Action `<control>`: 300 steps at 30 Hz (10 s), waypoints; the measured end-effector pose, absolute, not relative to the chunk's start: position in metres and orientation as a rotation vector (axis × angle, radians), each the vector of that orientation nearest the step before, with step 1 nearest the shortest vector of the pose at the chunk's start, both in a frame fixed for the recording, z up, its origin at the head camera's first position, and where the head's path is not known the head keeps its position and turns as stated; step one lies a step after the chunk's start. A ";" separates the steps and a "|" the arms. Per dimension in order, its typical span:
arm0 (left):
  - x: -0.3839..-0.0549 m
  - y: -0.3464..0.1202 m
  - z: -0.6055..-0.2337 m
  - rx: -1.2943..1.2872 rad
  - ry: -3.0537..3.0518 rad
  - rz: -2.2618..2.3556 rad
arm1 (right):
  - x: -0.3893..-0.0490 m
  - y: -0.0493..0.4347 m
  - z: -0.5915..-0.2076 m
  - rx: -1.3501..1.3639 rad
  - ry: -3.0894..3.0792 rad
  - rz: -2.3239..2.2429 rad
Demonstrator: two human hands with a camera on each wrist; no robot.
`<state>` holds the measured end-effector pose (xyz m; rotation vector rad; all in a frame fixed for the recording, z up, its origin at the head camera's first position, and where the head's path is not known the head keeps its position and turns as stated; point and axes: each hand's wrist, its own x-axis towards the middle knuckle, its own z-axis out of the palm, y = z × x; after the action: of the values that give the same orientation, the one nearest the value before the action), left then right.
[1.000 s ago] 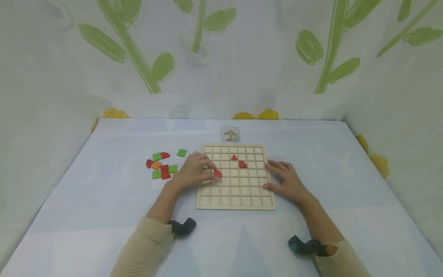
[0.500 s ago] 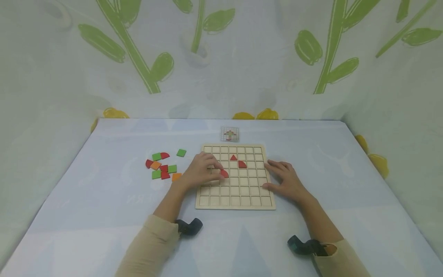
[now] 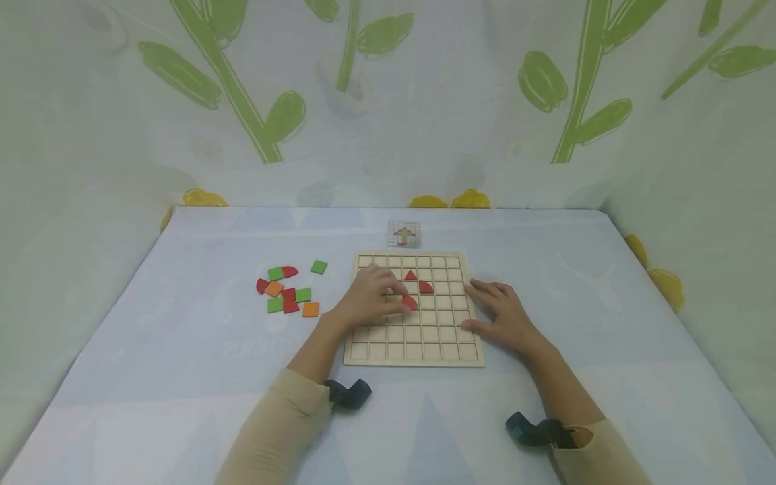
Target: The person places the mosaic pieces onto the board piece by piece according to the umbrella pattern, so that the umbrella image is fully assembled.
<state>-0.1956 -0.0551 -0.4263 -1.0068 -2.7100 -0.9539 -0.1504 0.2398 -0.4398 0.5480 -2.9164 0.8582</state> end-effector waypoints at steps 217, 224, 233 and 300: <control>-0.207 -0.226 -0.435 -0.273 -2.926 -0.893 | -0.150 0.239 -0.437 0.571 -2.901 0.863; -0.209 -0.220 -0.436 -0.288 -2.920 -0.883 | -0.151 0.240 -0.438 0.585 -2.893 0.867; -0.209 -0.207 -0.437 -0.297 -2.888 -0.901 | -0.149 0.239 -0.437 0.543 -2.926 0.849; -0.207 -0.100 -0.431 -0.565 -2.833 -1.027 | -0.151 0.238 -0.440 0.529 -2.929 0.825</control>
<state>-0.2067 -0.0997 -0.4307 -0.5654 -2.8334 -1.0267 -0.1515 0.2385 -0.4402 0.5291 -2.9288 0.8246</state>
